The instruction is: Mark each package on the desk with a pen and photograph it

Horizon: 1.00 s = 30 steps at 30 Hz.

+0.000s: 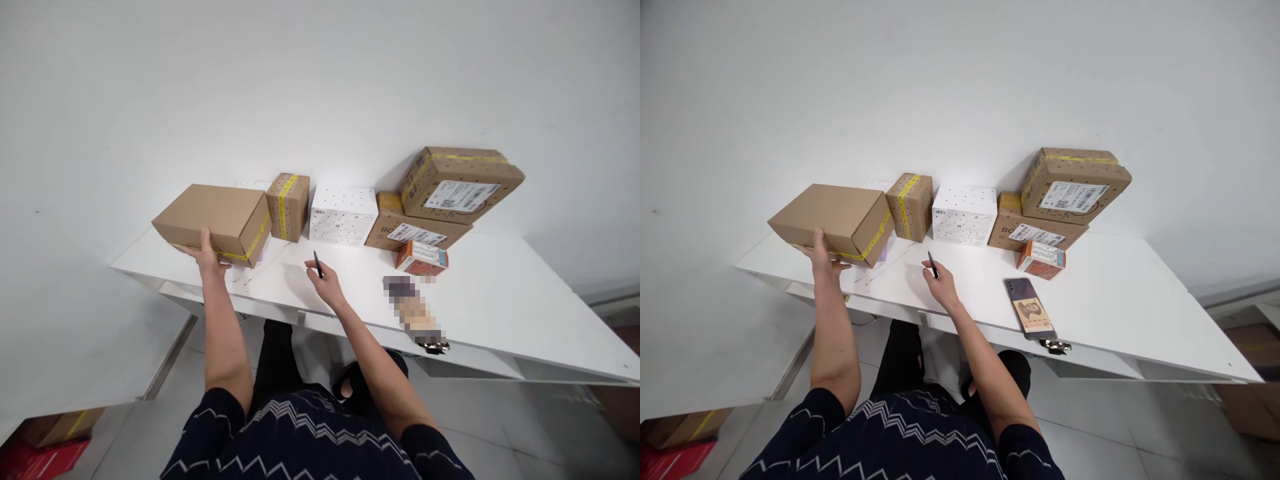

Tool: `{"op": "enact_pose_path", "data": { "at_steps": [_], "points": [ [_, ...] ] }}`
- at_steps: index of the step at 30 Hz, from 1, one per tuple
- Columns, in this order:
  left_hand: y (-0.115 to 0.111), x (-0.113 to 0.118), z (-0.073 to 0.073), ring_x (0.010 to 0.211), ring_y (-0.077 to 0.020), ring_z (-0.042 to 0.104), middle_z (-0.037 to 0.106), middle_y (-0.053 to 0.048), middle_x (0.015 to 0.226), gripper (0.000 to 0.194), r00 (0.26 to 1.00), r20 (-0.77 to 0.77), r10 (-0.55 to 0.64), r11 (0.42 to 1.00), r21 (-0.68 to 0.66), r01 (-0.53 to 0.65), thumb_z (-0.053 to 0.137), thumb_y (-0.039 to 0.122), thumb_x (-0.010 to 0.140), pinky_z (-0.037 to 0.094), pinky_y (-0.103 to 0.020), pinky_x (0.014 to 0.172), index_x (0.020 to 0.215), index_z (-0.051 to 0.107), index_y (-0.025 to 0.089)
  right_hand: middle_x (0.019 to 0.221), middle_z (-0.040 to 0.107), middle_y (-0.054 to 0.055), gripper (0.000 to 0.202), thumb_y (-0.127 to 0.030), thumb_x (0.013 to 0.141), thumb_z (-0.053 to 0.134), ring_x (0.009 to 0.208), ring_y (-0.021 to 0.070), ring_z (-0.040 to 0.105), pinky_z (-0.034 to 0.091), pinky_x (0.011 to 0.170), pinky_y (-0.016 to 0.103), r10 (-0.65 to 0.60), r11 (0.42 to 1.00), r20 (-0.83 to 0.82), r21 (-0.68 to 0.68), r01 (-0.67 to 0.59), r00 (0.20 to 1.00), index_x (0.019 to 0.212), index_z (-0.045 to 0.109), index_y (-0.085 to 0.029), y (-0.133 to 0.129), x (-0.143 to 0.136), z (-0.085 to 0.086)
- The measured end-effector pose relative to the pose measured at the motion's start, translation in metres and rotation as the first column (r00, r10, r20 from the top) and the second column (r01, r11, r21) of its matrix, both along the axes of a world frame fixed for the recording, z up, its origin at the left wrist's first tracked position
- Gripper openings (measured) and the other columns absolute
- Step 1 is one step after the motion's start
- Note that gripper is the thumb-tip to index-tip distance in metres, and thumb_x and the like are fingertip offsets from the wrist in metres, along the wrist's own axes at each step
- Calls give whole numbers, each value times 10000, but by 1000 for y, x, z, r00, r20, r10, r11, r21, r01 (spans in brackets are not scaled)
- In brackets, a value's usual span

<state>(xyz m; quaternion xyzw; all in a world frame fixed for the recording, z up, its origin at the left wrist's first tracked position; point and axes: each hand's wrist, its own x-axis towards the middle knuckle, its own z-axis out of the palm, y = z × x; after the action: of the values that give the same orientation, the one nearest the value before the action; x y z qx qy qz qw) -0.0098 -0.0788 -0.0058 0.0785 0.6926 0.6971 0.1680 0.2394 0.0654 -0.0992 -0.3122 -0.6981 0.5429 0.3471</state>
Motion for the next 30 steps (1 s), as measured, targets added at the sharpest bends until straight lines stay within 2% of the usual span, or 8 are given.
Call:
{"op": "enact_pose_path", "data": {
  "at_steps": [3,6,11,15,19,25,28,30],
  "points": [
    [3,2,-3,1355,-397,443,85,-31,1660,954,987,83,137,988,62,-143,548,819,708,497,-641,935,1525,220,451,1081,747,53,290,-363,815,569,1018,241,678,493,974,414,30,1000,-27,6,-30,999,1018,712,-216,-4,-8,1],
    [8,4,-4,1352,-380,455,171,-55,1635,926,984,64,165,980,103,-171,524,816,727,508,-639,922,1520,230,438,1133,740,56,318,-361,835,563,1109,245,666,467,1038,421,65,998,-65,21,-64,996,1082,704,-219,-9,-24,11],
    [8,4,-4,1316,-353,498,201,-67,1618,900,976,93,196,974,94,-204,519,770,746,543,-588,879,1520,192,445,1306,667,56,506,-457,875,565,1252,243,598,430,1103,418,192,979,-127,95,-181,973,1334,596,-246,-13,-74,56],
    [5,5,-6,1253,-316,553,263,-59,1596,922,971,131,198,973,96,-212,537,726,771,565,-488,852,1529,76,474,1421,579,61,764,-592,866,568,1347,278,516,347,1169,482,214,976,-107,55,-209,971,1527,363,-267,-9,-115,96],
    [6,10,-16,1254,-260,551,389,-23,1532,846,964,74,257,933,242,-267,569,576,818,556,-419,856,1516,98,496,1456,537,116,992,-658,809,623,1364,338,487,340,1156,551,253,967,-42,10,-253,966,1590,178,-239,-11,-130,107],
    [0,24,-27,1445,-257,354,223,-34,1618,1047,931,-295,216,938,329,-113,646,580,759,478,-411,1029,1542,-38,457,1382,592,114,975,-619,794,654,1205,287,608,516,1006,471,185,980,-199,-34,-195,962,1575,212,-238,-17,-88,85],
    [-5,43,-24,1498,-277,246,137,-39,1647,1151,869,-490,71,954,287,84,692,630,715,406,-425,1109,1553,-71,429,1209,686,95,923,-598,831,617,802,187,681,599,671,335,57,982,-287,-158,-106,956,1580,178,-286,-6,-41,75],
    [-7,60,-21,1508,-306,213,81,-41,1663,1211,834,-549,-57,955,212,205,734,652,672,391,-436,1119,1562,-52,414,1078,719,64,859,-576,840,607,530,100,560,491,440,239,-79,965,-308,-262,-4,948,1562,222,-316,2,-6,65]
  ]
}}
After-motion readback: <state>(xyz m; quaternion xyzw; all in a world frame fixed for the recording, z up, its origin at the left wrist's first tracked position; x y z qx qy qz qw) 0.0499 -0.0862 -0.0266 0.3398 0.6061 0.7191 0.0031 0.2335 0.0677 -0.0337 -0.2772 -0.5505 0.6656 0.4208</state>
